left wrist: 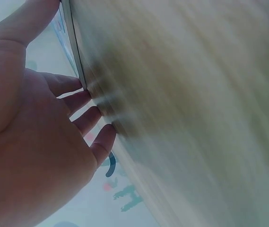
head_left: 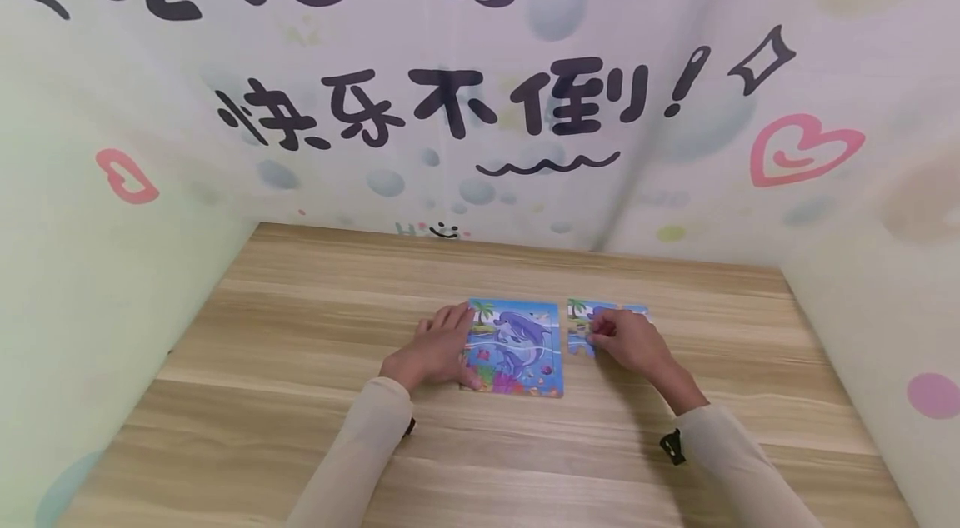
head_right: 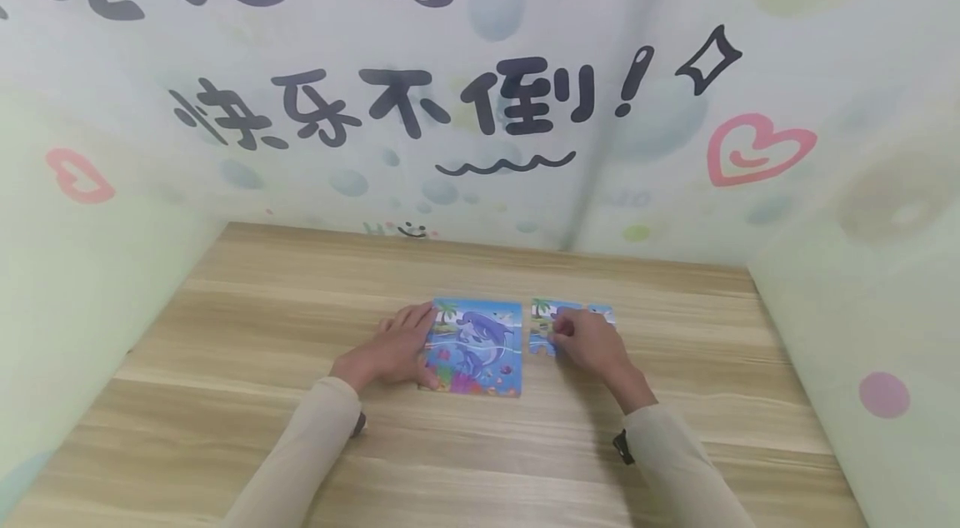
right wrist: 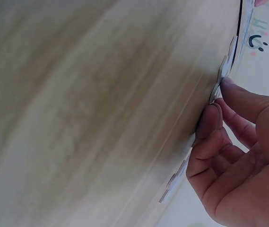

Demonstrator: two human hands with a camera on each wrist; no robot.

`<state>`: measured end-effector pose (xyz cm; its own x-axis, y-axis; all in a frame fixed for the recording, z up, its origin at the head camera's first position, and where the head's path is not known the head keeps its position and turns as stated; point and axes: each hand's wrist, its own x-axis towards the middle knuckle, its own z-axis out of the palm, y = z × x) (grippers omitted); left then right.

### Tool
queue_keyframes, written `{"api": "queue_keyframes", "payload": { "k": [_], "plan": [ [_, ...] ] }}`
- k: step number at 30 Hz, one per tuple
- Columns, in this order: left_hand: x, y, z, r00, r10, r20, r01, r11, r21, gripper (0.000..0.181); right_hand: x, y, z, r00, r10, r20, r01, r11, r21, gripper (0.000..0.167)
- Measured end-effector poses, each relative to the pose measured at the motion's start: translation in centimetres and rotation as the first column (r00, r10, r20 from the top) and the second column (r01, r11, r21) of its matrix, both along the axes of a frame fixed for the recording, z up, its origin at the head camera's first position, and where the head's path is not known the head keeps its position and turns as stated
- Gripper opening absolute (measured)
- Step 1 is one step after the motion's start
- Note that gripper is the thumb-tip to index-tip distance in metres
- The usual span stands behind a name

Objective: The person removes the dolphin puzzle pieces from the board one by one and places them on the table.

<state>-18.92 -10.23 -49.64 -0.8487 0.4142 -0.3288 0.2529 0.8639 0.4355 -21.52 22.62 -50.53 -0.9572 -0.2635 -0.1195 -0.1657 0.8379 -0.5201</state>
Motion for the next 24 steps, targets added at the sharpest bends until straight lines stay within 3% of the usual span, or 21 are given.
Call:
{"api": "queue_keyframes", "payload": {
  "k": [10, 18, 24],
  "plan": [
    [0.1, 0.1, 0.1, 1.0, 0.002, 0.004, -0.002, 1.0, 0.005, 0.116, -0.4, -0.4, 0.8, 1.0, 0.006, 0.015, -0.005, 0.997, -0.072, 0.011],
    [0.1, 0.1, 0.1, 1.0, -0.004, 0.001, 0.004, 1.0, 0.007, 0.116, -0.3, -3.2, 0.5, 0.995, 0.098, -0.033, -0.102, 0.988, -0.117, 0.016],
    [0.1, 0.1, 0.0, 1.0, -0.003, 0.003, 0.003, 1.0, 0.001, 0.116, -0.2, -5.6, 0.6, 0.99, 0.138, -0.014, -0.139, 0.983, -0.121, 0.024]
  ]
}}
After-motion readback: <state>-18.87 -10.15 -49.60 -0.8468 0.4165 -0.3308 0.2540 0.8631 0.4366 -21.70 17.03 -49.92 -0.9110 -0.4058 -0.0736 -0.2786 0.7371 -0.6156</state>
